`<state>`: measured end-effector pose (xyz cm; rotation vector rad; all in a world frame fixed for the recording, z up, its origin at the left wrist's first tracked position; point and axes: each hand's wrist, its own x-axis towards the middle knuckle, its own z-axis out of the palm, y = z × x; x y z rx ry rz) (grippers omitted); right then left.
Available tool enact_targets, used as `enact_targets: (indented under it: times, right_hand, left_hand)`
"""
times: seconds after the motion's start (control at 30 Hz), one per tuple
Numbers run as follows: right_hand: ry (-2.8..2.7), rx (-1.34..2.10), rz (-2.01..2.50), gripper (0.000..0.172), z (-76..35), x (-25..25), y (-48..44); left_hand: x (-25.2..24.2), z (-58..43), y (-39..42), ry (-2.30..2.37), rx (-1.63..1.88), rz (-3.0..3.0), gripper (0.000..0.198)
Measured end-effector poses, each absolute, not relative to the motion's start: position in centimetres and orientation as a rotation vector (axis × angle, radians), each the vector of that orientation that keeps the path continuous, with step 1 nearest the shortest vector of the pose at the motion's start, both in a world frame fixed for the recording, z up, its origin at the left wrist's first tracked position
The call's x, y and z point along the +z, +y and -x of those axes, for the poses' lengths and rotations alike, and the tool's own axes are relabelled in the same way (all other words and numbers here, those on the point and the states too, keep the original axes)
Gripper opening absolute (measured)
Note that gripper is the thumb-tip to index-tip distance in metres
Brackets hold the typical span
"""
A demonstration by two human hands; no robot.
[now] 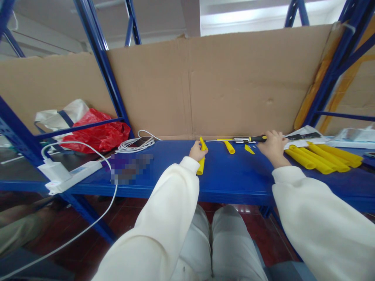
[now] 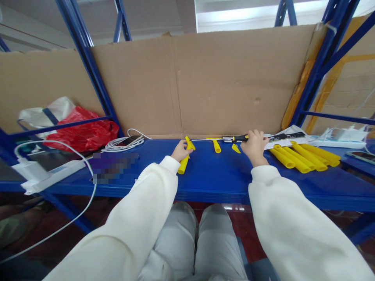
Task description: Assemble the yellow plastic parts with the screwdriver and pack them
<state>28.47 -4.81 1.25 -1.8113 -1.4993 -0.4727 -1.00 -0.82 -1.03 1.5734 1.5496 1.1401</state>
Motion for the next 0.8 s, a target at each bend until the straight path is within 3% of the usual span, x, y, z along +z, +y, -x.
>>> enact_targets:
  times: [0.8]
  right_hand:
    - [-1.554, -0.536, 1.807, 0.035, -29.4, 0.5, -3.7]
  left_hand:
    - [-0.7, 1.0, -1.2, 1.531, 1.136, -1.598, 0.047]
